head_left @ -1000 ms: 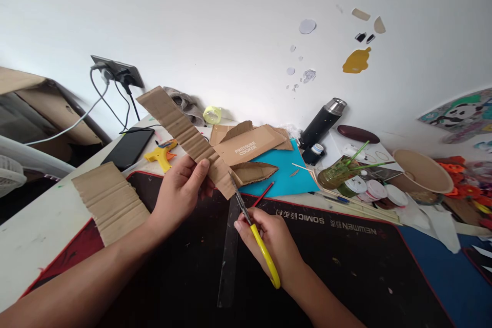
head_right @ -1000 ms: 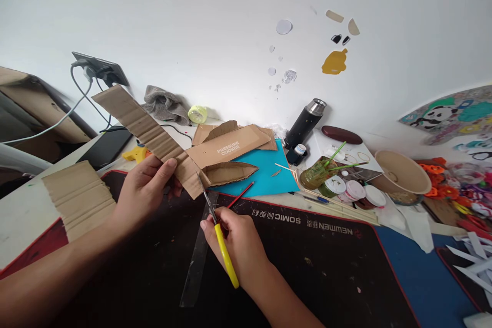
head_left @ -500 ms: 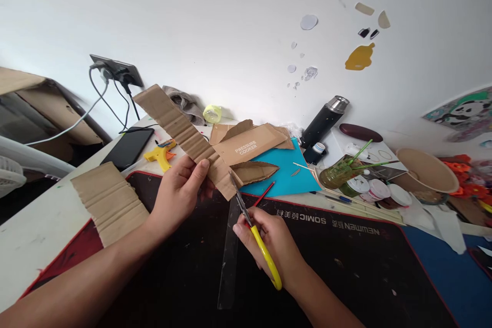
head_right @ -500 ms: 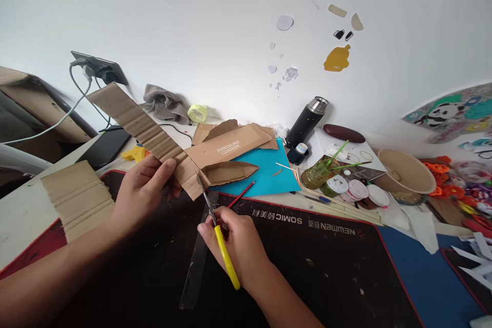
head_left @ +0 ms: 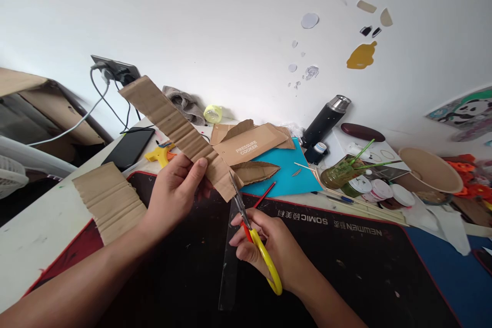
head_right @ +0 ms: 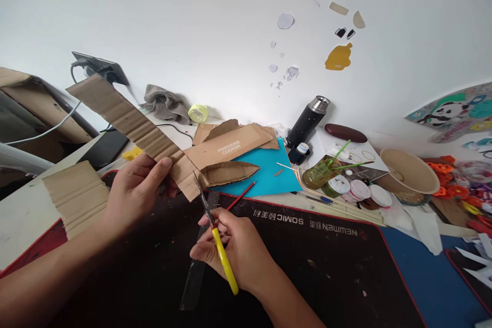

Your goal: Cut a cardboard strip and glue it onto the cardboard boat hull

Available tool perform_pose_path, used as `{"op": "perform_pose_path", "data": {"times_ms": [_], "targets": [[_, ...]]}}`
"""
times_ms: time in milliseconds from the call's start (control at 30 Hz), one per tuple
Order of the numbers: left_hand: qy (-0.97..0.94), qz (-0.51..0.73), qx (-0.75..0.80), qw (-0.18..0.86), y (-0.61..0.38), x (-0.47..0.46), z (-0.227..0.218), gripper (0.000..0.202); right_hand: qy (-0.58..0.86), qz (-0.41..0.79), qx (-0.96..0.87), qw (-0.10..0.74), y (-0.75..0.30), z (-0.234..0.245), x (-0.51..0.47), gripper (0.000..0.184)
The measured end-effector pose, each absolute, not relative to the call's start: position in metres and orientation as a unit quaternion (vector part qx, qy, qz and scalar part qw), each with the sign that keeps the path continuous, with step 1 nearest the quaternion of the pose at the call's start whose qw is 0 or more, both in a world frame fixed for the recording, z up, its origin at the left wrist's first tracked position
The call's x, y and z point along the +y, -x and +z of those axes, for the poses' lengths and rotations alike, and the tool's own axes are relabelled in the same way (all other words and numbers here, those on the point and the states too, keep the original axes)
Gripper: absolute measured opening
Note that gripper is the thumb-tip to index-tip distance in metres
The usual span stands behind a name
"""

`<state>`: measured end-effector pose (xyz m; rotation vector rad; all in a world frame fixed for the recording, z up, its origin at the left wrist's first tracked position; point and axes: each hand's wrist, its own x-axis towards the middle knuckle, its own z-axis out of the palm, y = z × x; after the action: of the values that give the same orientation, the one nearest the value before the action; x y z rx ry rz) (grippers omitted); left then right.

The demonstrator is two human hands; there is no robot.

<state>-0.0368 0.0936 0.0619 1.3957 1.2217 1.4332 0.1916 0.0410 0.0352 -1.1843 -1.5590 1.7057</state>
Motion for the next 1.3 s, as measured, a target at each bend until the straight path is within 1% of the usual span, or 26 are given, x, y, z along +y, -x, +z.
{"op": "perform_pose_path", "data": {"times_ms": [233,467,633,933,1133,1300], "targets": [[-0.556,0.558,0.483,0.383,0.038,0.093,0.066,0.035,0.437,0.634,-0.581,0.265,-0.193,0.036,0.041,0.079],[-0.563,0.554,0.488,0.372,0.037,0.09,0.066,0.035,0.454,0.575,-0.61,0.301,-0.193,0.028,0.039,0.069],[-0.566,0.559,0.483,0.366,0.037,0.087,0.068,0.033,0.472,0.558,-0.617,0.291,-0.191,0.027,0.038,0.058],[-0.565,0.548,0.479,0.388,0.035,0.092,0.064,0.031,0.491,0.507,-0.644,0.294,-0.188,0.033,0.04,0.045],[-0.542,0.547,0.487,0.413,0.033,0.097,0.057,0.039,0.51,0.49,-0.643,0.294,-0.185,0.028,0.043,0.037],[-0.527,0.546,0.498,0.419,0.034,0.104,0.051,0.046,0.521,0.457,-0.65,0.312,-0.177,0.02,0.046,0.034]]}}
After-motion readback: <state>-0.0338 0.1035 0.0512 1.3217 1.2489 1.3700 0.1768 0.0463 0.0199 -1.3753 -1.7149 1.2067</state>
